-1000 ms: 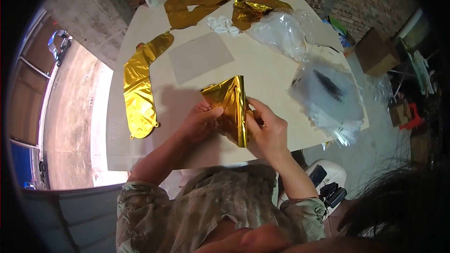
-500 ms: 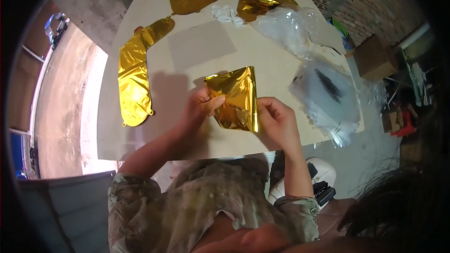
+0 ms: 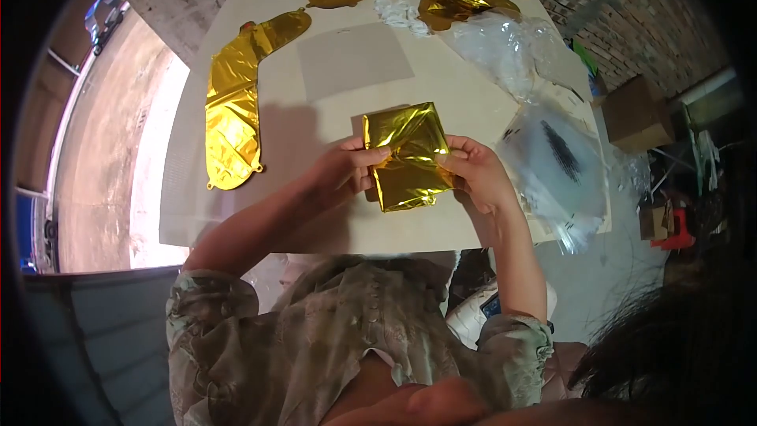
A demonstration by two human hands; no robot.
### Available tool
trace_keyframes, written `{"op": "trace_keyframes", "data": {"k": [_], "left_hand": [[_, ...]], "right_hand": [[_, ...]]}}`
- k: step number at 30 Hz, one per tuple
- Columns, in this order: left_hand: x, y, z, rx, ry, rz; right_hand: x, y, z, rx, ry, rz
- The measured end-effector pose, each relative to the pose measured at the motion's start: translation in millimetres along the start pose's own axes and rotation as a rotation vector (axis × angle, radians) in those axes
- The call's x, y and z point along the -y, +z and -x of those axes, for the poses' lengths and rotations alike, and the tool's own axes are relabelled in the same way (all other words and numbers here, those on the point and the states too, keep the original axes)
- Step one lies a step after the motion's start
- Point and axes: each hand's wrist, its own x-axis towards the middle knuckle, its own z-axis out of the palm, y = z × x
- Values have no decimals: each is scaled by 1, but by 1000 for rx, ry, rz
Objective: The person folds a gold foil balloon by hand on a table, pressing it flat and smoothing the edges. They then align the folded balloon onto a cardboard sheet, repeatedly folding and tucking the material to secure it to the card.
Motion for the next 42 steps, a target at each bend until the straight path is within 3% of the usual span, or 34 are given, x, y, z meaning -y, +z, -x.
{"op": "trace_keyframes", "data": {"k": [4,6,7,8,10,11,12,14,19,21,24,30,32,39,41,42], "left_hand": [[-19,-7,11,-48,-59,-164],[-37,3,23,-28,-30,-571],[-18,-6,19,-209,216,-638],[-16,-9,17,-202,211,-643],[-26,9,19,-384,851,-1649],[-30,19,17,-233,835,-1672],[-31,17,13,-228,836,-1672],[-27,10,0,282,922,-1827],[-8,-14,-30,350,874,-1842],[-3,-15,-31,292,954,-1868],[-2,-15,-30,286,955,-1879],[-1,-19,-32,297,876,-1975],[3,-22,-36,298,868,-1992],[0,-22,-37,362,782,-2034],[-2,-21,-38,356,751,-2069],[-2,-18,-36,358,723,-2098]], "right_hand": [[2,0,-4,30,31,40],[2,4,-4,20,48,60],[2,7,-5,-6,46,66],[3,9,-5,-31,46,72],[9,8,-5,-45,67,136],[10,8,-6,-50,87,206],[10,10,-7,-54,87,205],[9,16,-9,-81,43,66],[12,11,-21,-78,75,173],[16,7,-27,-69,92,198],[19,2,-35,60,164,391],[24,11,-30,-37,8,643],[32,15,-22,-81,-146,1038],[22,25,-7,-171,-152,1066],[10,37,2,-475,-588,1565],[6,39,11,-463,-590,1570]]}}
